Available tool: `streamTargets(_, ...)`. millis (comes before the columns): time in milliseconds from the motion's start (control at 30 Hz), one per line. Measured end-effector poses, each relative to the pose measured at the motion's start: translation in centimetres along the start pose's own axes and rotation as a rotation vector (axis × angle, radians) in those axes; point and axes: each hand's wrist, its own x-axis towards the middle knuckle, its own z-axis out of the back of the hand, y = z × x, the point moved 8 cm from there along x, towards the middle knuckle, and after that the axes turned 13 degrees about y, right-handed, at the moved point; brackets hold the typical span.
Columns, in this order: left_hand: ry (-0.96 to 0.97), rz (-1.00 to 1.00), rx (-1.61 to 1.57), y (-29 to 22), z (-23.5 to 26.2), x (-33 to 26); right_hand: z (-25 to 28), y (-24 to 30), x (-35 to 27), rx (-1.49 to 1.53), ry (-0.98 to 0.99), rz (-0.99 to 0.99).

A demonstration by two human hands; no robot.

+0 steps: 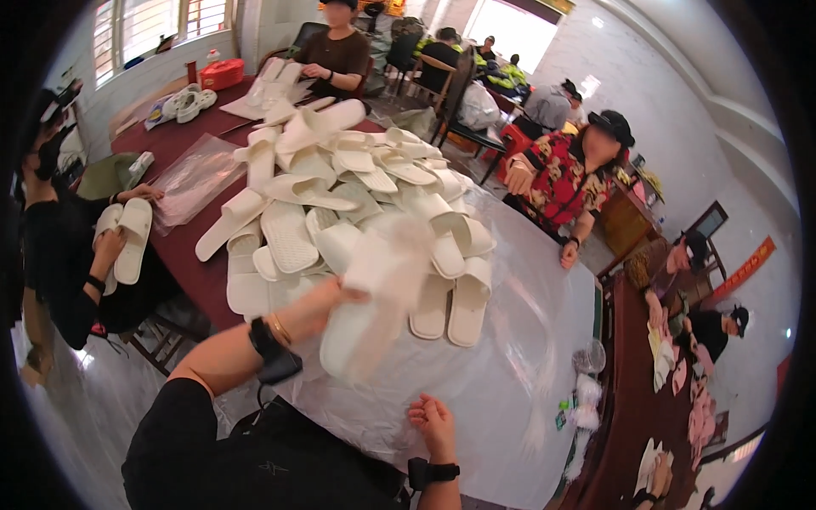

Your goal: Assembling and quality checking shoe components in a manufacturing setting.

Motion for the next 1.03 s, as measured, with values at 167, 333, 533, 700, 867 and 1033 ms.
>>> streamTargets(167, -0.142, -0.278, -0.196, -9.7, 4.6, 2.3, -0.7, -0.1, -0.2, 0.036, -0.004, -0.026)
streamTargets(333, -0.399, -0.183, 0.111, -2.6, 10.0, 1.9, 0.1, 0.2, -0.1, 0.066, -0.045, 0.007)
streamTargets(533, -0.196, -0.002, 0.320, 6.8, 6.4, -0.8, 0.7, -0.8, 0.1, 0.117, -0.032, 0.027)
streamTargets(700, -0.071, 0.136, 0.701, 13.6, 4.3, -3.2, 0.6, -0.3, -0.8, 0.075, -0.112, 0.062)
streamTargets(867, 0.006, -0.182, 1.227, 13.7, 2.0, -5.4, -0.1, -0.9, -0.9, -0.046, -0.191, 0.279)
streamTargets(1033, 0.007, -0.168, 1.340, 14.0, 2.7, -5.0, 2.4, -1.4, 0.1, 0.373, -0.195, 0.176)
